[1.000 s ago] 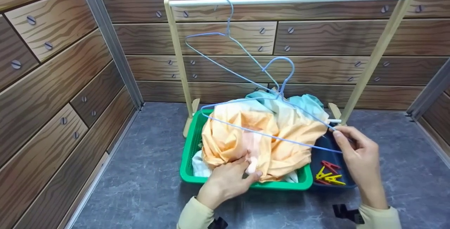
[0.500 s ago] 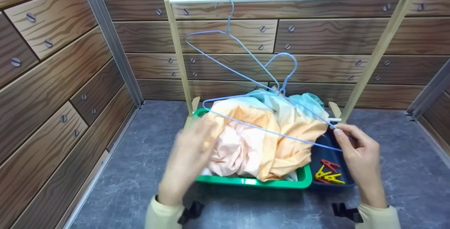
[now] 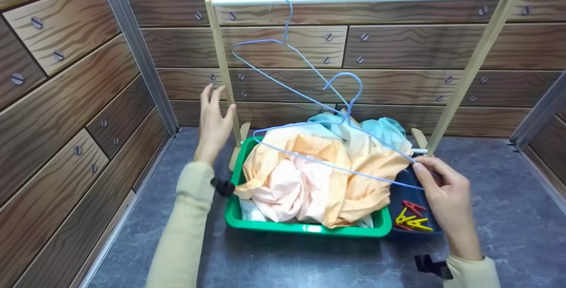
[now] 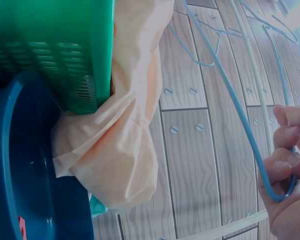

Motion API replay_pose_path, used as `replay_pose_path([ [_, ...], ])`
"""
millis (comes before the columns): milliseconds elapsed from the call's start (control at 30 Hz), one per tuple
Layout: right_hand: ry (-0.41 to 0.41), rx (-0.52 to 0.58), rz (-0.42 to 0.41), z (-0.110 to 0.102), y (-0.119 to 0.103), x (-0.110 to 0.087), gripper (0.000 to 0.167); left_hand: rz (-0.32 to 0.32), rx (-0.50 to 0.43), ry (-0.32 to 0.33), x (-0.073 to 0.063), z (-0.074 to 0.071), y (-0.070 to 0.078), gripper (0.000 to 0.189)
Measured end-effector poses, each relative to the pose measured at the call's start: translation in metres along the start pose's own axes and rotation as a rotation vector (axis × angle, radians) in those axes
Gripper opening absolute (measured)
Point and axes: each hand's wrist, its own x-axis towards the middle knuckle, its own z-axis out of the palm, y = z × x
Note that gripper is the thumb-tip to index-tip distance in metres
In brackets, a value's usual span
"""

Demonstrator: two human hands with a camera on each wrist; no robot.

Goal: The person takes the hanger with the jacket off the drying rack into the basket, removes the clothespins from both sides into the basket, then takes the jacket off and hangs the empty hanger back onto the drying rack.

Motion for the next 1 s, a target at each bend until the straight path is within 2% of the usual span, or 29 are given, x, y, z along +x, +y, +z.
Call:
replay_pose_path([
  [133,-0.004,-0.012,-0.020,0.001,0.011,0.000,0.015,-0.116,-0.018,-0.056,0.020,0.016,-0.029,0.055],
  [200,-0.010,-0.015,-0.023,0.002,0.017,-0.002,0.015,-0.167,-0.038,-0.068,0.023,0.022,-0.042,0.054],
  [333,-0.021,-0.012,0.005,0.004,0.023,-0.004,0.015,-0.234,-0.170,-0.041,0.025,0.030,-0.058,0.042],
  [433,-0.023,-0.025,0.008,0.002,0.024,-0.004,0.016,-0.253,-0.247,0.004,0.030,0.032,-0.058,0.033],
  [567,-0.041,-0.074,-0.064,-0.001,0.024,-0.002,0.015,-0.274,-0.239,0.043,0.040,0.031,-0.054,0.025],
  [733,-0.058,-0.153,-0.184,-0.001,0.025,0.000,0.017,-0.309,-0.187,0.031,0.048,0.026,-0.050,0.021],
  [1000,0.020,-0.242,-0.231,-0.005,0.031,0.002,0.014,-0.297,-0.160,0.026,0.052,0.026,-0.047,0.020],
])
